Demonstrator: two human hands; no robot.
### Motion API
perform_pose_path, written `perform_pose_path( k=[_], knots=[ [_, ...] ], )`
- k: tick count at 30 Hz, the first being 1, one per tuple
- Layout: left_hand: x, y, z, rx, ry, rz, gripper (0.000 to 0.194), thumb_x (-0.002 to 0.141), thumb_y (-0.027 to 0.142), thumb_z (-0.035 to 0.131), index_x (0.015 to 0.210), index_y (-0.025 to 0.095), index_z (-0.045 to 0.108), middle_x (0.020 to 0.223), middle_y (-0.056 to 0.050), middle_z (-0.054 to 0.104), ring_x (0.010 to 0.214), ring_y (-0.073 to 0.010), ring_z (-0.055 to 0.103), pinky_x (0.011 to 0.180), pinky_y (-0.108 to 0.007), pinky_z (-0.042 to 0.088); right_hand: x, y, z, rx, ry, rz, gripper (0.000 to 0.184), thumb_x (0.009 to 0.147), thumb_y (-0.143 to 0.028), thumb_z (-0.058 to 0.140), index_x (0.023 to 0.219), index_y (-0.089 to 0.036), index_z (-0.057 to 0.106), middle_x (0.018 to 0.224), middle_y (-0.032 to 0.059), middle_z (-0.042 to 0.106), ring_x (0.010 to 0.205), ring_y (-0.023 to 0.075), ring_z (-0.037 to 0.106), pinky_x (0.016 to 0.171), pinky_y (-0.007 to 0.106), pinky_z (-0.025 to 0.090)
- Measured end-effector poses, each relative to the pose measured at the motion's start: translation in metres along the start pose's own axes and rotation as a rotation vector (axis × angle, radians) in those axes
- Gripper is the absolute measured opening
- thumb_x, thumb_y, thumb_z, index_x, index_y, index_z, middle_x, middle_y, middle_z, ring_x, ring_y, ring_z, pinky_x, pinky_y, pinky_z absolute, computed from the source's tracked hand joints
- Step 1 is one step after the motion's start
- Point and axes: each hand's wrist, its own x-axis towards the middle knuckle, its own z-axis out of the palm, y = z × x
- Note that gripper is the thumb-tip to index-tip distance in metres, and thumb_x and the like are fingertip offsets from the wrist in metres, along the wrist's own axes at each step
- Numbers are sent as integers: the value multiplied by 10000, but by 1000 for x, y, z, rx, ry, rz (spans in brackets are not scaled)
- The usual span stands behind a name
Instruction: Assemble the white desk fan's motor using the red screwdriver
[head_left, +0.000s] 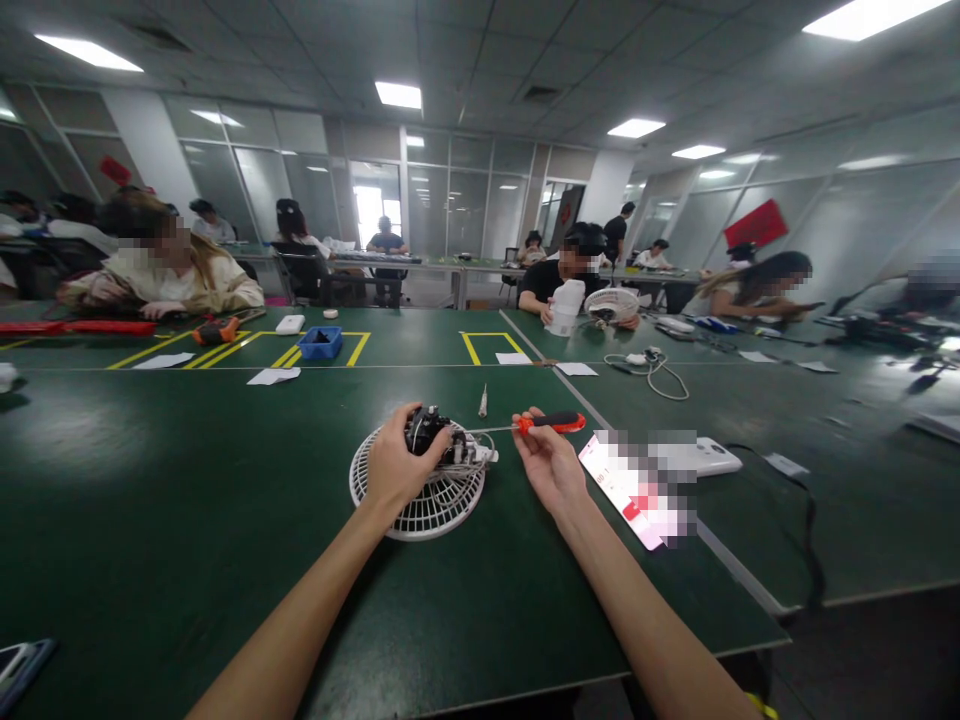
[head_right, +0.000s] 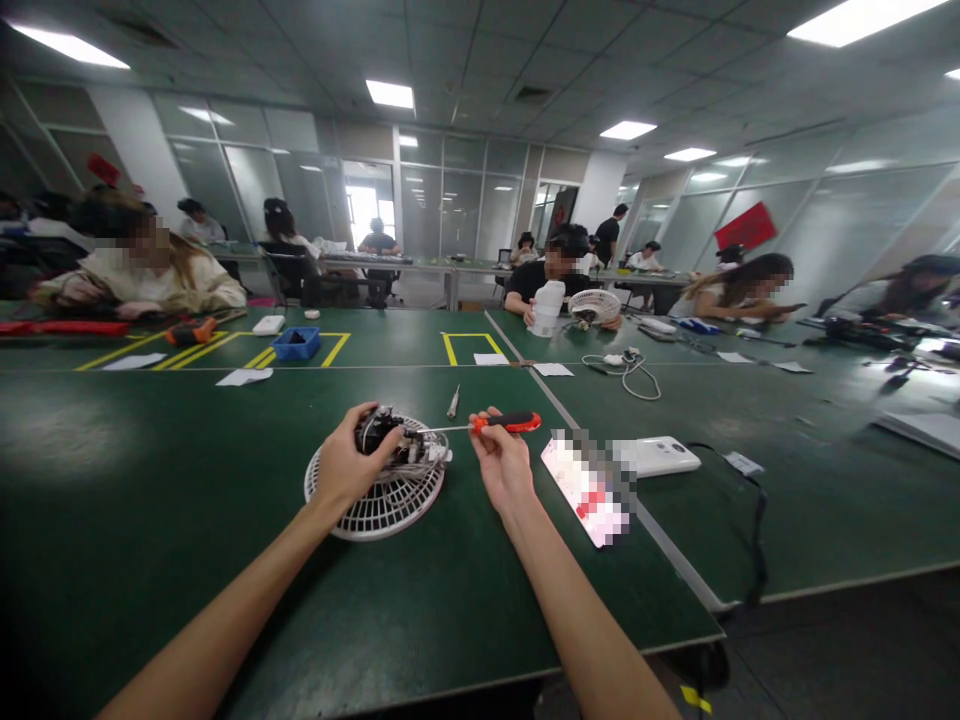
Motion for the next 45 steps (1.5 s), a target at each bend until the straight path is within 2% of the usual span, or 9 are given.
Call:
perform_pose_path(
  k=[4, 7, 9, 19, 23, 27, 32, 40, 45],
  knots=[
    [0, 3, -1, 7, 8, 0, 645, 769, 620, 735, 1265, 225, 612, 1223, -134, 709, 1107, -326, 683, 994, -517, 524, 1, 5, -1, -91, 61, 21, 181, 722, -155, 842, 735, -193, 666, 683, -2, 723, 639, 125, 698, 620, 211, 612],
    [0, 4, -1, 3, 10, -13, 643, 768, 619, 738, 1256, 218, 620, 1203, -138, 715, 1085, -325, 690, 978, -515, 532, 3, 7, -5, -182, 66, 8, 237, 677, -220, 911, 722, -176, 682, 620, -17, 688, 507, 88, 609, 441, 154, 499],
    [0, 4, 0, 4, 2, -20, 655, 766, 625, 737, 1262, 214, 619, 1206, -139, 714, 1082, -326, 690, 976, -517, 533, 5, 8, -8, -198, 62, -12, 259, 638, -205, 935, 738, -164, 700, 630, -17, 697, 494, 73, 594, 418, 138, 467],
    [0, 0, 1, 25, 5, 0, 651, 761, 604, 747, 1272, 227, 606, 1215, -117, 711, 1095, -315, 687, 994, -503, 533, 10, 9, -14, -34, -16, 14, 389, 575, -46, 866, 851, -230, 663, 823, 5, 793, 797, 160, 750, 757, 263, 611],
    [0, 4, 0, 36, -7, -6, 651, 758, 590, 753, 1271, 219, 607, 1225, -115, 709, 1103, -315, 682, 998, -507, 530, 9, 11, -13, -76, 21, 18, 355, 636, -174, 886, 884, -246, 643, 812, -12, 778, 758, 150, 733, 721, 264, 600],
    [0, 6, -1, 32, 5, -15, 650, 752, 580, 765, 1267, 215, 608, 1230, -118, 709, 1116, -318, 679, 1004, -500, 527, 7, 15, -12, -204, 45, -45, 414, 625, -317, 933, 914, -258, 643, 732, -57, 732, 620, 127, 671, 580, 229, 553],
    [0, 4, 0, 41, 15, -19, 663, 756, 601, 756, 1273, 215, 607, 1247, -128, 702, 1119, -327, 677, 998, -511, 528, 9, 16, -14, -193, 42, -61, 419, 560, -259, 974, 841, -213, 666, 719, -30, 735, 607, 116, 664, 554, 205, 530],
    [-1, 2, 2, 29, 22, -23, 671, 762, 614, 749, 1285, 223, 594, 1247, -117, 699, 1123, -325, 671, 1003, -511, 522, 12, 11, -17, -94, -15, 2, 308, 614, -81, 864, 828, -217, 688, 801, 10, 789, 784, 177, 759, 734, 272, 596],
    [-1, 2, 2, 24, 16, -15, 679, 761, 623, 744, 1287, 219, 597, 1240, -124, 700, 1112, -325, 676, 993, -510, 527, 7, 12, -11, -62, 54, 40, 215, 709, -215, 869, 807, -220, 678, 782, 6, 781, 734, 153, 747, 704, 251, 590]
  ],
)
